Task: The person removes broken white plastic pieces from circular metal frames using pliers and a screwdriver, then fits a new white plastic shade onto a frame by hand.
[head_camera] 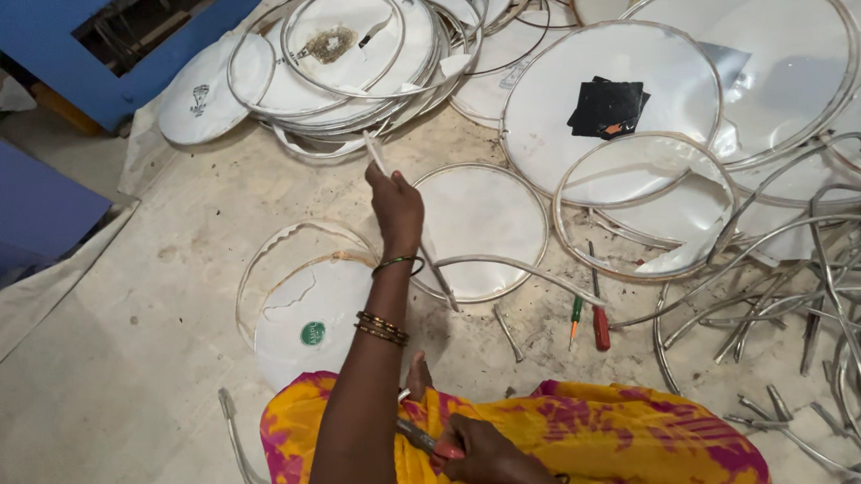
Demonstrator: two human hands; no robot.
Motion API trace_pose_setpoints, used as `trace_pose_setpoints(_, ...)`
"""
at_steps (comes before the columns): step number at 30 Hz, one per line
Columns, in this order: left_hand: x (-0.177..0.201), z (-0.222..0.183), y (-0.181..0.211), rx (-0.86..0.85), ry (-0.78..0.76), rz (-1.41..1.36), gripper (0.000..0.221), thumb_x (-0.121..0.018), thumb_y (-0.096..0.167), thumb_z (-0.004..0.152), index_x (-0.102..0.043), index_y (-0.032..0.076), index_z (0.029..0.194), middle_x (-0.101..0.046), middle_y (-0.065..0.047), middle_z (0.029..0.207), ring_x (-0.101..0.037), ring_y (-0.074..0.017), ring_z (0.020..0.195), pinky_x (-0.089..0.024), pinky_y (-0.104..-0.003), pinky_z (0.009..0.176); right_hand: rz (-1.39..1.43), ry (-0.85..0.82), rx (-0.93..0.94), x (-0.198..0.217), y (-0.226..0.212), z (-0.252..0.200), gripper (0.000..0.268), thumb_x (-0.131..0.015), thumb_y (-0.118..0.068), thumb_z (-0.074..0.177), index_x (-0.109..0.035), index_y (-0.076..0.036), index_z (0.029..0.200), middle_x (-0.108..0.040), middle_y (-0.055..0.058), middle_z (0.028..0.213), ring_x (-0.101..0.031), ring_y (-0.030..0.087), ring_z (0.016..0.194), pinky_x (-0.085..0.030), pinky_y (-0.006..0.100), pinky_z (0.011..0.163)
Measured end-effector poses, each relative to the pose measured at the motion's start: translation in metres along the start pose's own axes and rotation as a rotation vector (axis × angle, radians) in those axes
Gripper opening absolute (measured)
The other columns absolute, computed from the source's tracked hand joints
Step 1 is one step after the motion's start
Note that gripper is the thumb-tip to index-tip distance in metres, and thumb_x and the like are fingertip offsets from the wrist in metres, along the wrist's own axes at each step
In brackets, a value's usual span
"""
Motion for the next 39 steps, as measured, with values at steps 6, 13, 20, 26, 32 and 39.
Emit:
trace_pose_setpoints(6, -0.002, -0.008, 0.015, 0.022, -0.044, -0.042, 0.039, -0.045, 0.01, 0.104, -0.033, 0.002, 0.141, -0.07, -0.033, 0.102, -0.069, -0.049, 0.096, -0.053, -0.053, 0.082, 0.113, -0.132, -0.209, 0.012, 0.012, -0.001, 0.021, -0.081, -0.018, 0.082, -0.062, -0.01, 0.086, -0.07, 0.006, 0.088, -0.064, 0.011, 0.076, -0.05, 0.025, 0.065)
trace_pose_setpoints(13, 0.006, -0.006, 0.013, 0.033, -0.038, -0.019, 0.041, -0.046, 0.011, 0.104, -0.034, 0.003, 0.142, -0.07, -0.032, 0.103, -0.068, -0.0492, 0.097, -0.051, -0.054, 0.082, 0.936, -0.11, -0.067, 0.051, -0.006, 0.002, 0.03, -0.077, -0.012, 0.089, -0.064, 0.002, 0.112, -0.073, 0.016, 0.108, -0.069, 0.021, 0.082, -0.056, 0.035, 0.064)
trace_pose_setpoints(20, 0.01, -0.013, 0.006, -0.02, -0.019, -0.067, 0.043, -0.046, 0.01, 0.104, -0.032, 0.003, 0.144, -0.068, -0.034, 0.104, -0.066, -0.0516, 0.098, -0.05, -0.055, 0.081, 1.138, -0.238, 0.07, 0.072, -0.028, 0.004, 0.05, -0.074, -0.024, 0.093, -0.054, 0.006, 0.127, -0.052, 0.029, 0.151, -0.057, 0.04, 0.137, -0.052, 0.05, 0.111)
trace_pose_setpoints(26, 0.012, -0.023, 0.01, -0.024, -0.039, -0.097, 0.043, -0.045, 0.01, 0.104, -0.031, 0.002, 0.144, -0.07, -0.033, 0.098, -0.068, -0.0506, 0.094, -0.05, -0.054, 0.079, 1.176, -0.308, 0.191, 0.076, -0.042, 0.014, 0.056, -0.073, -0.032, 0.092, -0.058, 0.003, 0.133, -0.044, 0.03, 0.154, -0.052, 0.045, 0.137, -0.048, 0.058, 0.11)
trace_pose_setpoints(32, 0.017, -0.028, 0.018, 0.002, -0.056, -0.099, 0.042, -0.043, 0.011, 0.105, -0.03, 0.002, 0.145, -0.07, -0.031, 0.098, -0.069, -0.0491, 0.093, -0.05, -0.054, 0.077, 1.199, -0.307, 0.209, 0.084, -0.051, 0.015, 0.05, -0.071, -0.031, 0.095, -0.059, 0.0, 0.131, -0.044, 0.031, 0.153, -0.054, 0.044, 0.135, -0.045, 0.062, 0.11)
trace_pose_setpoints(39, 0.016, -0.022, 0.019, -0.009, 0.008, -0.09, 0.043, -0.046, 0.008, 0.103, -0.033, 0.001, 0.144, -0.068, -0.033, 0.103, -0.067, -0.0505, 0.095, -0.051, -0.054, 0.079, 0.32, 0.217, -0.241, 0.103, -0.007, 0.026, 0.033, -0.065, -0.034, 0.093, -0.065, -0.006, 0.111, -0.072, 0.015, 0.116, -0.07, 0.022, 0.094, -0.056, 0.039, 0.081)
Point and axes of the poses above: each hand's wrist, its own z-axis towards the middle knuckle, its own x-axis out of the back of the hand, y = z × x, the point moved 1 cm from there along z, towards the middle knuckle
